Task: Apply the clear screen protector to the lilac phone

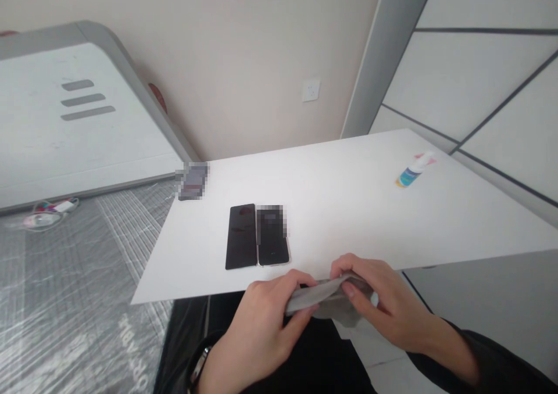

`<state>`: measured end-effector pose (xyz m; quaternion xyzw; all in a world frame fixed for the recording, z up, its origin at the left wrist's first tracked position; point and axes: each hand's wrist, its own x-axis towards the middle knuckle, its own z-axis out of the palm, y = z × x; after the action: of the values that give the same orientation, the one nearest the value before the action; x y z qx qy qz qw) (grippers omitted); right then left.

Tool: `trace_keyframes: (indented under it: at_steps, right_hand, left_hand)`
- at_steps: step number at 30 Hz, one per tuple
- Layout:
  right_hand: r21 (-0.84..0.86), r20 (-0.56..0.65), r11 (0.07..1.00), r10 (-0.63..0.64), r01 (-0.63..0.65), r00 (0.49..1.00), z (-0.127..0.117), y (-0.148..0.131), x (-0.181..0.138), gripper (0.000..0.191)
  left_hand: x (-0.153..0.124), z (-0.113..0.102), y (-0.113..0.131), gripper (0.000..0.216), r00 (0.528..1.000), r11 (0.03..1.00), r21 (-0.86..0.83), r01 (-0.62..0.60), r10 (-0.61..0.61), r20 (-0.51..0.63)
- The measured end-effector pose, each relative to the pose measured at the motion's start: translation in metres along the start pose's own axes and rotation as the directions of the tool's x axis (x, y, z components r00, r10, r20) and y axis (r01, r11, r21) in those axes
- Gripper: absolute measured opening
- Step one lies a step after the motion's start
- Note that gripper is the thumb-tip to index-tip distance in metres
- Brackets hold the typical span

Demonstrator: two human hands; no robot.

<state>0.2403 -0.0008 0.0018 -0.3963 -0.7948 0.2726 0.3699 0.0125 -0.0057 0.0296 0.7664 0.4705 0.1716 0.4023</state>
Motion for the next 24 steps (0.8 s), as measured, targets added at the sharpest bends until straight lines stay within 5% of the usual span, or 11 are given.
trace_keyframes:
  at_steps: [3, 9, 16, 24]
  right_hand:
    - [0.022, -0.008, 1.000, -0.002, 0.003, 1.000, 0.001, 0.005, 0.000, 0.006]
    - [0.190, 0.022, 0.982, 0.010, -0.014, 1.000, 0.000, 0.012, 0.003, 0.030]
    - [0.258, 0.030, 0.965, 0.035, -0.042, 0.999, 0.003, 0.011, 0.004, 0.055]
    - [0.186, 0.161, 0.971, 0.122, -0.152, 0.979, -0.005, 0.017, 0.006, 0.036]
  left_hand:
    - [-0.003, -0.002, -0.005, 0.008, 0.999, 1.000, 0.008, -0.007, 0.007, -0.038]
    - [0.000, -0.003, -0.016, 0.031, 0.985, 0.993, 0.088, -0.083, 0.095, -0.144]
    - [-0.003, -0.002, -0.017, 0.021, 0.998, 0.995, 0.083, -0.062, 0.065, -0.024]
    - [-0.012, -0.008, -0.022, 0.009, 0.994, 0.994, 0.054, -0.093, 0.095, -0.053]
